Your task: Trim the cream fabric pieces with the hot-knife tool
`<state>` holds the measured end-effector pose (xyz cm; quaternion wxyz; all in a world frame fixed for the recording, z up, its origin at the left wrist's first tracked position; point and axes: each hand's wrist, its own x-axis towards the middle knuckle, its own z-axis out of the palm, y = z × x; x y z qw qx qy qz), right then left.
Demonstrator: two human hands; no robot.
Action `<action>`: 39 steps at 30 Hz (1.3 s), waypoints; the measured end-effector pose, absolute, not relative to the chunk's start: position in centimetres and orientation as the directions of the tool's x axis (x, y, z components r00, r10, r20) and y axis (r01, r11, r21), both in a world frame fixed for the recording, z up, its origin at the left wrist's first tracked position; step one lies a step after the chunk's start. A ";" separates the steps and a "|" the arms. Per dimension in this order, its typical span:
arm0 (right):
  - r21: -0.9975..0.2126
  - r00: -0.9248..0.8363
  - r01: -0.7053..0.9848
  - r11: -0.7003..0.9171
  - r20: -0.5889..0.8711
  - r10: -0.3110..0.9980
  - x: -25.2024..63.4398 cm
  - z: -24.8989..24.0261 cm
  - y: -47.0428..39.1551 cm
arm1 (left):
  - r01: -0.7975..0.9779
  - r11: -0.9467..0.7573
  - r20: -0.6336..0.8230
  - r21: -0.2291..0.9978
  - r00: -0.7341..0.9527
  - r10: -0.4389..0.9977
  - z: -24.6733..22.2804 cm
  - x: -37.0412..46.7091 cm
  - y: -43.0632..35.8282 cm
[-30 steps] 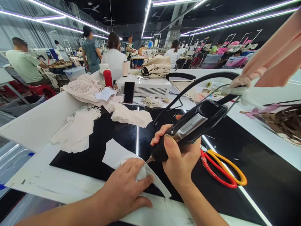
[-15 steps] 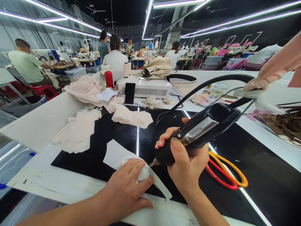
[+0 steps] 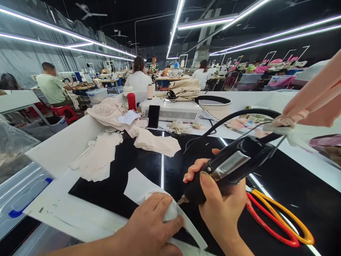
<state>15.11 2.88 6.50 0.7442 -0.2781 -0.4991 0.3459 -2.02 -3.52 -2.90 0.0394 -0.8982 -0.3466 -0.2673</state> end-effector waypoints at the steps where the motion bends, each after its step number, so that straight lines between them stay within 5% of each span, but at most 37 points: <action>1: -0.762 0.263 -0.231 0.605 0.550 0.793 15.1 6.4 2.9 | 0.641 -0.761 0.518 0.101 0.619 0.590 -3.4 -2.0 -3.3; 6: -0.770 0.270 -0.192 0.608 0.555 0.787 15.4 6.2 3.3 | 0.607 -0.793 0.514 0.050 0.666 0.541 -4.0 -2.2 -2.4; 13: -0.759 0.259 -0.127 0.639 0.597 0.759 15.8 6.7 4.3 | 0.587 -0.772 0.416 0.246 0.655 0.631 0.1 -4.1 -2.0; 27: -0.793 0.306 -0.166 0.586 0.523 0.795 18.0 7.9 3.4 | 0.758 -0.650 0.273 -0.051 0.637 0.721 0.2 -2.7 -1.6; 39: -0.750 0.282 -0.284 0.597 0.530 0.800 18.3 8.0 1.0 | 0.824 -0.549 0.247 -0.137 0.565 0.787 1.6 -0.2 -3.2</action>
